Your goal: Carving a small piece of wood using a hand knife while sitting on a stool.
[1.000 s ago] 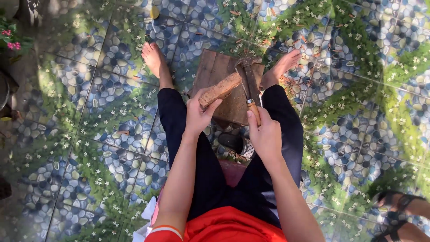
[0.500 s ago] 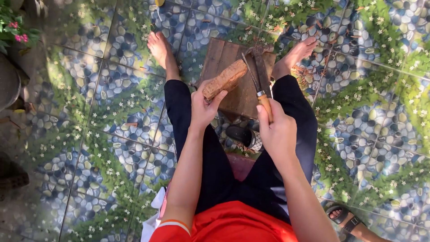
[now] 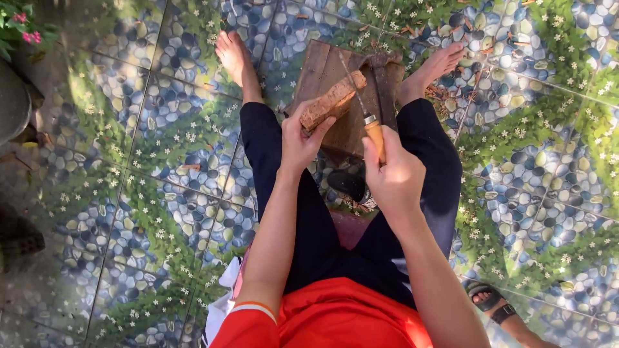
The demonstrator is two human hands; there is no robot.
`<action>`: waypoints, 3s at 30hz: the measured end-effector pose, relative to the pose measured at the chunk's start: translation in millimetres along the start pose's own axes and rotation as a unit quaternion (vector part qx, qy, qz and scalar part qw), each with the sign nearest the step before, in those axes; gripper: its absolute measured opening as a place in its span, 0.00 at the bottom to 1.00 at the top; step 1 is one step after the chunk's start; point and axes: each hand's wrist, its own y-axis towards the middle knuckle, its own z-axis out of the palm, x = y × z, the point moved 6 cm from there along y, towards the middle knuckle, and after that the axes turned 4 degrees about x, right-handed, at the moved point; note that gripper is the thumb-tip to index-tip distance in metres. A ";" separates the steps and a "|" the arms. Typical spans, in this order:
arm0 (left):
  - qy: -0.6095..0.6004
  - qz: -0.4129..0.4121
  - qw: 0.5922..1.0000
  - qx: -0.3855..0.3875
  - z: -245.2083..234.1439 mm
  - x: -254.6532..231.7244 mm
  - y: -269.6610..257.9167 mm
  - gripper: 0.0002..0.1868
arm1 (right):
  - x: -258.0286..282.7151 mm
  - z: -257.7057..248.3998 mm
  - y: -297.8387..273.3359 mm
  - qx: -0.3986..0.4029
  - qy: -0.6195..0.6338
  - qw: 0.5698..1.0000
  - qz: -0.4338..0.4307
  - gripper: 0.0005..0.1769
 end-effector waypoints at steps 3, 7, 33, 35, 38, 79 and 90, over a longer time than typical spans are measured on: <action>0.058 0.014 0.998 -0.019 -1.1 -7.9 3.6 0.12 | 1.8 7.6 -8.2 0.039 0.031 0.999 -0.017 0.11; 0.112 0.033 0.993 -0.033 -19.8 40.9 -7.8 0.10 | -57.6 -9.2 -34.0 0.036 0.145 0.987 0.058 0.11; -0.433 -0.094 0.866 -0.231 114.1 33.3 38.8 0.18 | -215.7 31.7 -85.4 -0.092 0.561 0.772 0.284 0.04; -0.280 -0.038 0.931 -0.230 98.8 21.0 40.3 0.14 | -207.9 34.5 -71.6 -0.102 0.565 0.765 0.292 0.04; -0.029 0.069 0.976 -0.206 82.0 -23.1 44.2 0.17 | -163.6 16.9 -52.1 -0.083 0.548 0.763 0.332 0.01; -0.466 -0.138 0.827 -0.283 55.7 19.1 39.5 0.33 | -261.8 30.0 -131.4 -0.162 0.512 0.776 0.332 0.02; -0.388 -0.348 0.772 -0.363 5.6 118.4 -33.5 0.41 | -265.8 24.5 -137.5 -0.174 0.508 0.772 0.339 0.02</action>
